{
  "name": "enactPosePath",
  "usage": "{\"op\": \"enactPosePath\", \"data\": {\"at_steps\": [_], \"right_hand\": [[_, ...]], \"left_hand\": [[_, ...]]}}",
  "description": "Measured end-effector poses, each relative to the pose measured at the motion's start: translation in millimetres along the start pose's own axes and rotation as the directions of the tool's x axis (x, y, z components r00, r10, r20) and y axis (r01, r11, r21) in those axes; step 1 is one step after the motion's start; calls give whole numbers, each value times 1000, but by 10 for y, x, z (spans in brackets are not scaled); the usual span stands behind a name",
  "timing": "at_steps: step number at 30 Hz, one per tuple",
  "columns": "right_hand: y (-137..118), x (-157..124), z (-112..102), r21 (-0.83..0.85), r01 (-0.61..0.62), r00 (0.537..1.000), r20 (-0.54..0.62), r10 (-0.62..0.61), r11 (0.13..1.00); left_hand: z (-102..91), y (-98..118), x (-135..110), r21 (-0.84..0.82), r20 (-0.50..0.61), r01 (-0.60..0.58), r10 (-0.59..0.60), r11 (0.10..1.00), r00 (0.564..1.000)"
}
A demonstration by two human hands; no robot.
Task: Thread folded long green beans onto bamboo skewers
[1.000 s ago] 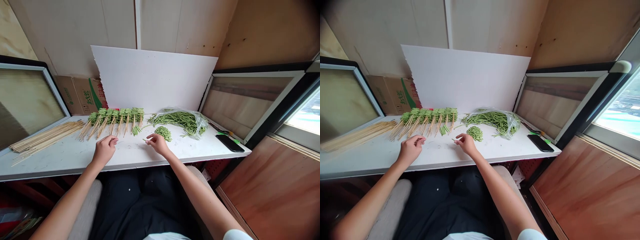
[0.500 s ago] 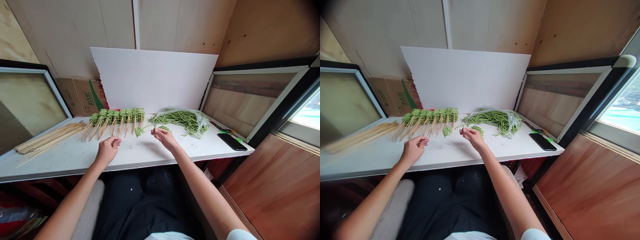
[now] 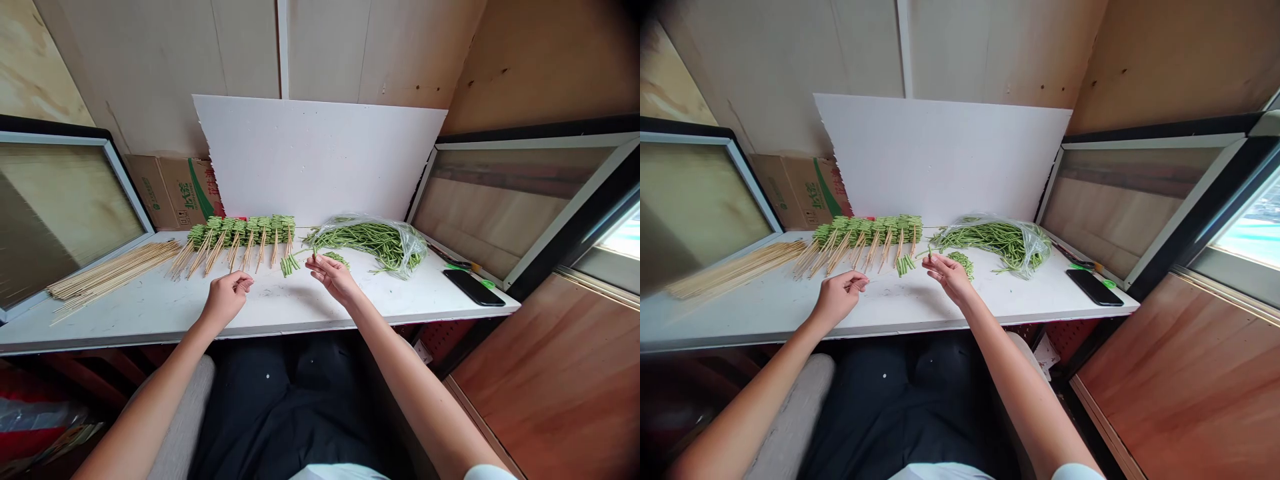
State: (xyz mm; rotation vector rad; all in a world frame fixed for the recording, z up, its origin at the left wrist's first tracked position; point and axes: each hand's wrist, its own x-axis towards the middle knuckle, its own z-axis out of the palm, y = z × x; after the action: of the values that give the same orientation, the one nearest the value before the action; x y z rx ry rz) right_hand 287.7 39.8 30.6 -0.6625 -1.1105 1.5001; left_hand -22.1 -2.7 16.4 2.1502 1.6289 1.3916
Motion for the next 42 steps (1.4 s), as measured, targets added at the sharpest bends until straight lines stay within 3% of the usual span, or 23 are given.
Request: {"op": "enactPosePath", "data": {"at_steps": [25,42], "right_hand": [[53,-19,35,-67,39,998,-55,-42,997],[158,-7,28,-114,75,987,-131,-90,991]], "left_hand": [[52,11,-14,-11,-9,14,-14,1000,1000],[94,-10,-56,101,-64,-134,141,986,988]]}}
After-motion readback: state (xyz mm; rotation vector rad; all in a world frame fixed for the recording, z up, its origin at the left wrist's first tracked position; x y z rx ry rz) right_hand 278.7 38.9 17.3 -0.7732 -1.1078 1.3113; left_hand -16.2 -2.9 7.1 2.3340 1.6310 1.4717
